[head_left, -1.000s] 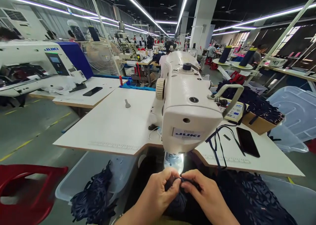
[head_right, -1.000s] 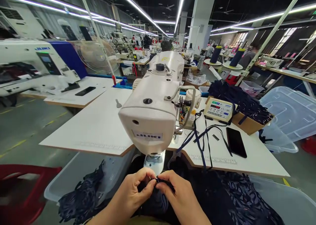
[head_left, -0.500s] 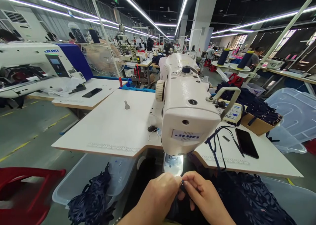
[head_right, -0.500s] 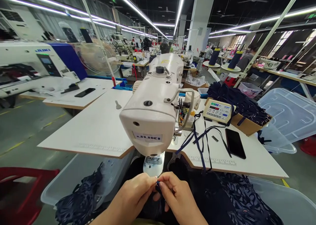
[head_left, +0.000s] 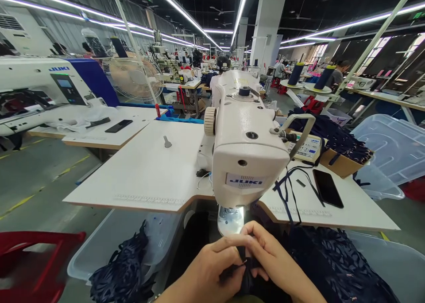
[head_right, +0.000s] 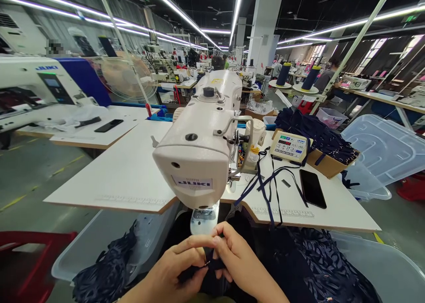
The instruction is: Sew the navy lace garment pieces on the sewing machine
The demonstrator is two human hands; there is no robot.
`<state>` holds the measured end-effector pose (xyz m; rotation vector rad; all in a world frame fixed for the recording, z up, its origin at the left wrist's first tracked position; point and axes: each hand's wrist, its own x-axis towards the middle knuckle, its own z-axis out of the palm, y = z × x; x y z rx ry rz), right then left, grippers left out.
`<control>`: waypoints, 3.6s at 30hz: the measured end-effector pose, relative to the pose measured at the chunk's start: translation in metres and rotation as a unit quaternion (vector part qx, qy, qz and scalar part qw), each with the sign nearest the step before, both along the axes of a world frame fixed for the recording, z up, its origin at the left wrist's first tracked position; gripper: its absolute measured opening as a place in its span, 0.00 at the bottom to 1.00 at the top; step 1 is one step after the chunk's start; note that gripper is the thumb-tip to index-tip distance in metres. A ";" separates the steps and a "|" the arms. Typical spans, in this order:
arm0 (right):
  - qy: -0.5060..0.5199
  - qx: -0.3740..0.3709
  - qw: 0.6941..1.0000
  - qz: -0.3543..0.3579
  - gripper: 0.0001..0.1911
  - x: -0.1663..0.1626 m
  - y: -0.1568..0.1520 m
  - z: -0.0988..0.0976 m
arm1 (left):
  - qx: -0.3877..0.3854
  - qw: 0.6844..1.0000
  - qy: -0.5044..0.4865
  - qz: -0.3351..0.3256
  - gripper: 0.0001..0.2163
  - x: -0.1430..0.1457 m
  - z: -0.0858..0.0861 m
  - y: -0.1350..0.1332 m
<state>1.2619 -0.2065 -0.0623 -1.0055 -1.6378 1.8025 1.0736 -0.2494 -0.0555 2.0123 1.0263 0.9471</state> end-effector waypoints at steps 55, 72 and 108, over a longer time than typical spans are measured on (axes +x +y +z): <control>-0.072 0.303 0.938 -0.151 0.05 -0.016 -0.006 -0.026 | -0.223 0.943 -0.060 0.240 0.12 0.014 -0.009 -0.006; -0.015 0.112 0.982 -0.155 0.08 -0.028 0.032 -0.025 | 0.372 0.882 0.229 0.176 0.18 -0.012 -0.037 0.011; -0.157 0.179 0.967 -0.089 0.15 -0.002 0.043 -0.004 | 0.408 0.841 0.317 0.158 0.17 -0.010 -0.039 0.009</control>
